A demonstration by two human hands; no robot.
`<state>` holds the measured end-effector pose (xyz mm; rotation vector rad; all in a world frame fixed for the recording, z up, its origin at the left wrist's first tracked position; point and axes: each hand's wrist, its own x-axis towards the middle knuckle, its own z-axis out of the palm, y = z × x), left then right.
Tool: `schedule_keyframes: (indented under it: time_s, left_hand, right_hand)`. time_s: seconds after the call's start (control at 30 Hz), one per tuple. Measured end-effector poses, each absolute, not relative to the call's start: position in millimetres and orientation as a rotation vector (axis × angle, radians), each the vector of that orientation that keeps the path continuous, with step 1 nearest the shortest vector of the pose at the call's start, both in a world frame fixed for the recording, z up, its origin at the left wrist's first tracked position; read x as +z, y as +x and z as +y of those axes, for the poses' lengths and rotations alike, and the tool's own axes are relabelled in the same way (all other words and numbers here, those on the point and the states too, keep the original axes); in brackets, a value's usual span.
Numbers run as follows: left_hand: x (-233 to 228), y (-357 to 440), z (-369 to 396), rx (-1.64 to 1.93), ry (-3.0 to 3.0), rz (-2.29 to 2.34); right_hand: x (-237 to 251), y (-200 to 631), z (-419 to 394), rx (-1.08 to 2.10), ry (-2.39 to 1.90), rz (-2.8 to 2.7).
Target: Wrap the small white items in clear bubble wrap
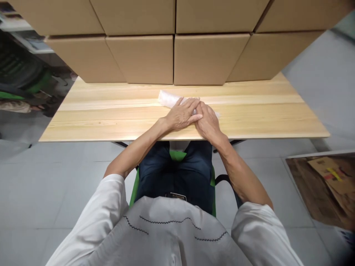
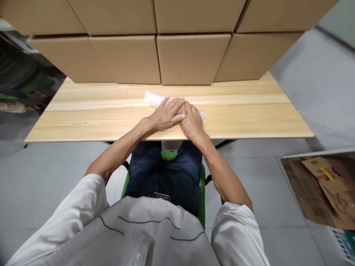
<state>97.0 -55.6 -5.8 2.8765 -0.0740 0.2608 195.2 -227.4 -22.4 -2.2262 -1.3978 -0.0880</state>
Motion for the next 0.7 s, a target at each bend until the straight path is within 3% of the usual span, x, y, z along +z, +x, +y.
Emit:
schedule_keyframes:
  time_s: [0.7]
  left_hand:
    - [-13.8,99.7,5.7,0.219,2.976,-0.064]
  right_hand:
    - [-39.1,198.6,-239.5,-0.068,-2.270,-1.449]
